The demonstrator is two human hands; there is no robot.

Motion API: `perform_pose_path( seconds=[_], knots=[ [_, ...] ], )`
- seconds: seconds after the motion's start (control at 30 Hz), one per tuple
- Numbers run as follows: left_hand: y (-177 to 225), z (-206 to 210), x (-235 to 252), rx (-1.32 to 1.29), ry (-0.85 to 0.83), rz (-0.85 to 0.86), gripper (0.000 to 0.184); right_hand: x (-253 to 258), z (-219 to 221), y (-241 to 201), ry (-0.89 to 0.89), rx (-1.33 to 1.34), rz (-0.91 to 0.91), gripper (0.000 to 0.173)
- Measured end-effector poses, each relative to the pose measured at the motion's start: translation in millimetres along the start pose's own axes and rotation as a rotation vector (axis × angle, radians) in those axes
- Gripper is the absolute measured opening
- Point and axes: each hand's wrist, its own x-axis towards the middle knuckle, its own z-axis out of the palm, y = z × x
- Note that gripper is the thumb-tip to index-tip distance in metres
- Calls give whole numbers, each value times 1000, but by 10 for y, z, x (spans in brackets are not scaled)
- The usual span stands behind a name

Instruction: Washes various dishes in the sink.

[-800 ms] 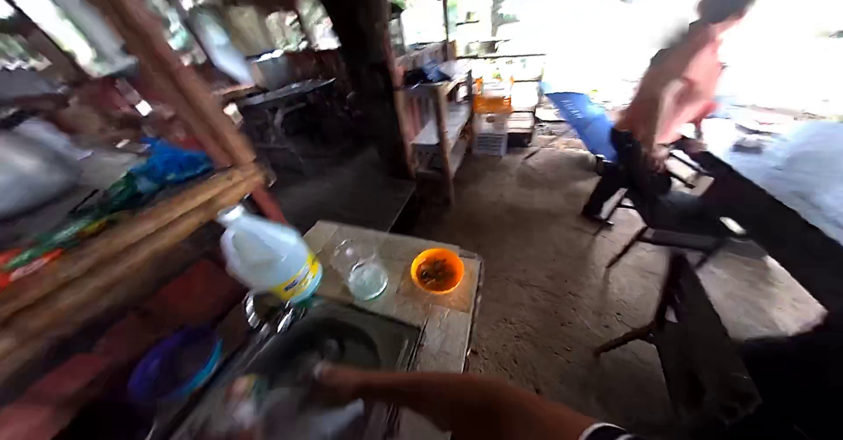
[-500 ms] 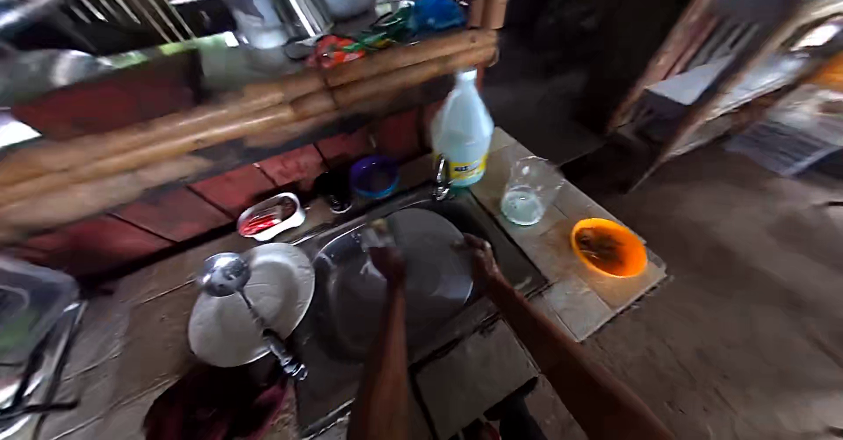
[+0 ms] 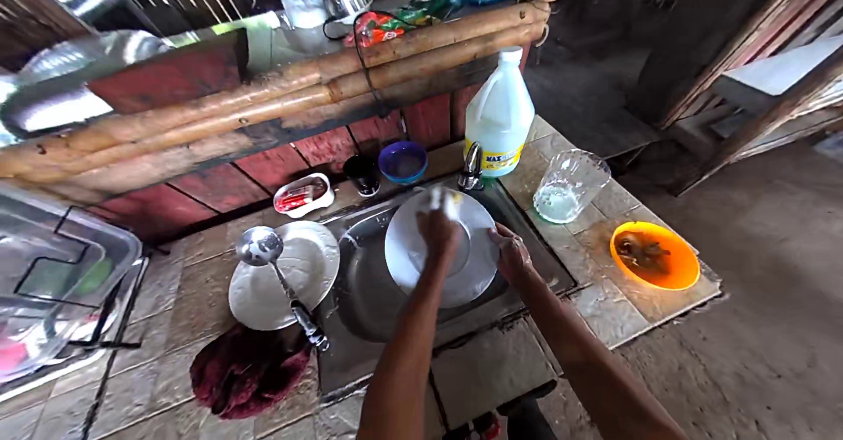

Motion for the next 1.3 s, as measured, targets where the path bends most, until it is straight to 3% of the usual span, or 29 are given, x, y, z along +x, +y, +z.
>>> perform_pose_path(
  seconds=[0.1, 0.2, 0.3, 0.37, 0.43, 0.5, 0.57, 0.67, 0.77, 0.87, 0.93, 1.0, 1.07, 1.17, 1.23, 1.27, 1.3],
  knots=[
    [228, 183, -576, 66, -17, 226, 39, -24, 52, 49, 25, 24, -11, 33],
    [-187, -5, -1022, 63, 59, 212, 37, -9, -37, -2, 59, 81, 2, 36],
    [-683, -385, -749, 1, 239, 8, 34, -68, -93, -59, 45, 71, -32, 37],
    [-770, -601, -292, 5, 230, -63, 38, -150, 5, -59, -7, 38, -43, 34],
    [-617, -621, 43, 29, 212, 20, 38, -219, 226, -28, -49, -4, -53, 31],
    [-330, -478, 36, 76, 137, 169, 38, -273, 449, 11, -57, -22, -42, 31],
    [-137, -338, -331, 117, 67, 313, 40, -289, 551, 74, -44, 6, -27, 30],
    [-376, -313, -958, 177, 254, 432, 37, -270, 505, 111, 8, 62, 28, 31],
    [-793, -670, -985, 169, 404, 156, 31, -215, 356, 123, 15, 91, 18, 33],
    [-1081, -1190, -562, -164, 262, -155, 45, -180, 346, 236, -33, 81, 26, 36],
    [-1170, -1404, -318, -499, 125, -199, 46, -135, 464, 365, -41, 29, 58, 39],
    [-1062, -1550, -258, -646, -50, -183, 50, -74, 599, 502, -78, -30, 122, 40],
    [-773, -1575, -365, -479, -133, -80, 49, -55, 715, 482, -184, 10, 203, 48],
    [-274, -1373, -711, -76, -371, 185, 39, -132, 657, 264, -328, 246, 194, 76],
    [-169, -1101, -901, 62, -468, 307, 42, -221, 573, 126, -269, 240, 155, 51],
    [-210, -963, -992, 58, -458, 333, 40, -272, 562, 80, -153, 139, 174, 38],
    [-262, -879, -1055, 25, -472, 322, 38, -293, 535, 78, -70, 57, 195, 39]
  ],
)
